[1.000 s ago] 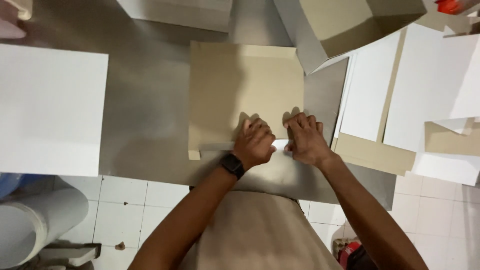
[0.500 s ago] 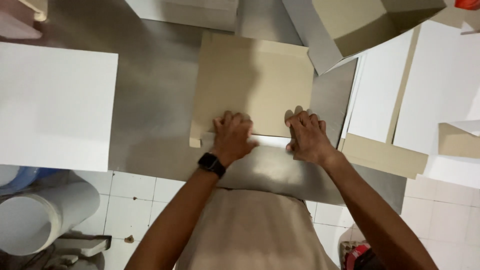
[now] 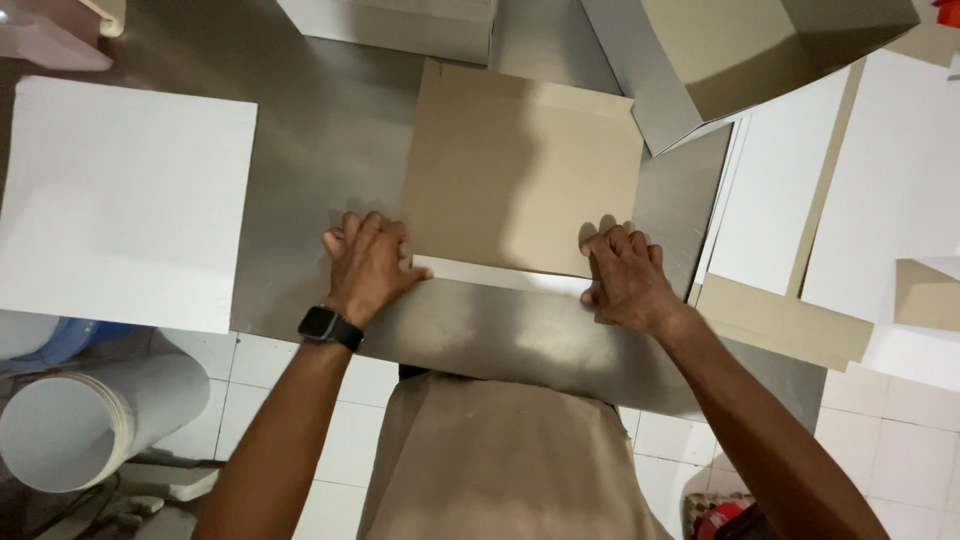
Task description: Assembling a cardboard box by folding pre-cut cardboard sheets on a stainless steel table
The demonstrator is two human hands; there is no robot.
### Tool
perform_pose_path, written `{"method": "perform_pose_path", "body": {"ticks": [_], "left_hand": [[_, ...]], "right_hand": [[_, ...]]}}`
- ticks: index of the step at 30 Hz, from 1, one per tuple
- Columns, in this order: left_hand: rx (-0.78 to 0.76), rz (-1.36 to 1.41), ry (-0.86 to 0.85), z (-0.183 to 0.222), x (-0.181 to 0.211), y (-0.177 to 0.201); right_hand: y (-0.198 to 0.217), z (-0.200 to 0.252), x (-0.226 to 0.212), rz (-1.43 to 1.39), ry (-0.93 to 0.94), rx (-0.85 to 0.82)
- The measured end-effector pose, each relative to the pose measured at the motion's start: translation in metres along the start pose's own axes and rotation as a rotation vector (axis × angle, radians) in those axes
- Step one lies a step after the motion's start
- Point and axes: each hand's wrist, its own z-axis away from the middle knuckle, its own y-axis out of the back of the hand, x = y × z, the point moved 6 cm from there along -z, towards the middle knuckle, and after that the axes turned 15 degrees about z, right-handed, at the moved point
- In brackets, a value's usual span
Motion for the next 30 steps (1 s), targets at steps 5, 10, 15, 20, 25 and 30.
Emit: {"method": "perform_pose_path", "body": {"ticks": [5, 10, 15, 20, 25, 30], "left_hand": [[-0.037, -0.033, 0.013, -0.005, -0.010, 0.001], [-0.086, -0.086, 0.051, -0.013, -0.009, 0.003], [-0.087, -0.080, 0.051, -0.016, -0.012, 0.002], [-0.096, -0.085, 0.050, -0.017, -0.019, -0.004], [-0.108, -0.091, 0.026, -0.020, -0.028, -0.011], [-0.122, -0.085, -0.017, -0.023, -0.033, -0.015]], "right_hand": [[-0.010, -0.004, 0.003, 0.026, -0.012, 0.020], [-0.010, -0.013, -0.002, 0.051, 0.024, 0.030], [0.005, -0.020, -0.025, -0.039, 0.104, 0.074], [0.011, -0.043, -0.060, -0.036, 0.191, 0.130], [0.015, -0.073, -0.092, -0.066, 0.267, 0.148], [0.045, -0.086, -0.141, 0.019, 0.289, 0.083]]}}
